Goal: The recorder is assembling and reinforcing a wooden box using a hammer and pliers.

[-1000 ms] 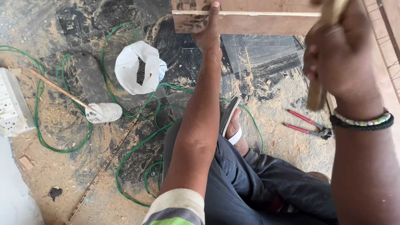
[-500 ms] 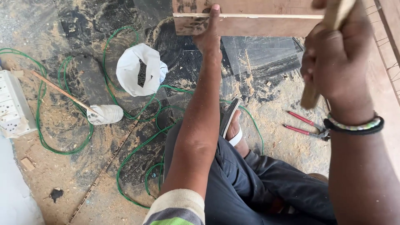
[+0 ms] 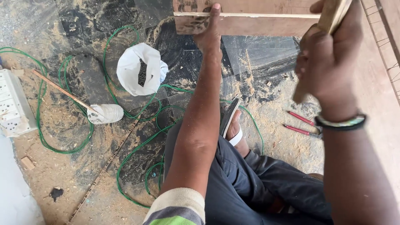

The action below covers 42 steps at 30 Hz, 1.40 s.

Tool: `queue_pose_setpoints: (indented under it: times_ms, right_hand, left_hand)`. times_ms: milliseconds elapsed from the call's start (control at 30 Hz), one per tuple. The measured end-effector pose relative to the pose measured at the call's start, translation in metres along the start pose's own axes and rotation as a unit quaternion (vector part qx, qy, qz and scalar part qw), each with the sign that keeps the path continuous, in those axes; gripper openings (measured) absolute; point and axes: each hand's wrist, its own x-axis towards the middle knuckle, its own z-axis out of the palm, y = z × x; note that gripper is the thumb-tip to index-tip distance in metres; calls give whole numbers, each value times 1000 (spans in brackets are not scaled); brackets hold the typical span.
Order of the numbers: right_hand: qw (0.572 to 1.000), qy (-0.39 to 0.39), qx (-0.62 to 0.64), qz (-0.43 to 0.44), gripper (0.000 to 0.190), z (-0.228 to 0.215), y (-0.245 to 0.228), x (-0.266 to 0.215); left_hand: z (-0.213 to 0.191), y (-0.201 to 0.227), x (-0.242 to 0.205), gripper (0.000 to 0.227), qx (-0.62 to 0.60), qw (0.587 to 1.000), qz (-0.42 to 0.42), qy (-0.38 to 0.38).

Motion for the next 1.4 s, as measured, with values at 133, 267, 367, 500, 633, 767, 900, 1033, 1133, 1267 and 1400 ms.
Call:
queue_pose_setpoints:
  times_ms: [133, 267, 367, 500, 633, 767, 900, 1033, 1133, 1267, 1400]
  right_hand:
    - [980, -45, -164, 106, 15, 19, 76, -19]
    - [920, -110, -191, 325, 13, 16, 23, -4]
    - [948, -42, -114, 293, 17, 9, 11, -5]
    - [973, 28, -62, 220, 20, 24, 24, -12]
    - [925, -45, -155, 344, 20, 33, 34, -6]
    - [922, -72, -180, 334, 24, 22, 28, -13]
    - [943, -26, -172, 285, 28, 37, 35, -14]
    - [913, -55, -208, 345, 25, 33, 27, -10]
    - [924, -67, -182, 329, 24, 28, 34, -13]
    - [922, -65, -214, 315, 24, 31, 33, -12]
    - [883, -128, -237, 386, 23, 7, 25, -27]
  left_hand:
    - [-2, -12, 12, 108, 2, 1000, -14, 6]
    - [-3, -6, 6, 111, 37, 997, -65, 31]
    - [1, 3, 3, 106, -3, 1000, -13, -1]
    - [-1, -13, 10, 102, 9, 1000, 0, 3]
    - [-3, -21, 17, 103, 23, 1000, -10, 9]
    - [-3, -8, 10, 108, 0, 1000, -19, 5]
    - [1, 6, 5, 107, -6, 999, -39, -3]
    - [-2, -8, 15, 112, 17, 993, -107, 38]
    - [-1, 4, 13, 110, -15, 998, -58, 19]
    - [-2, 1, 14, 107, -23, 995, -95, 28]
    - [-1, 3, 12, 113, -110, 988, -109, 10]
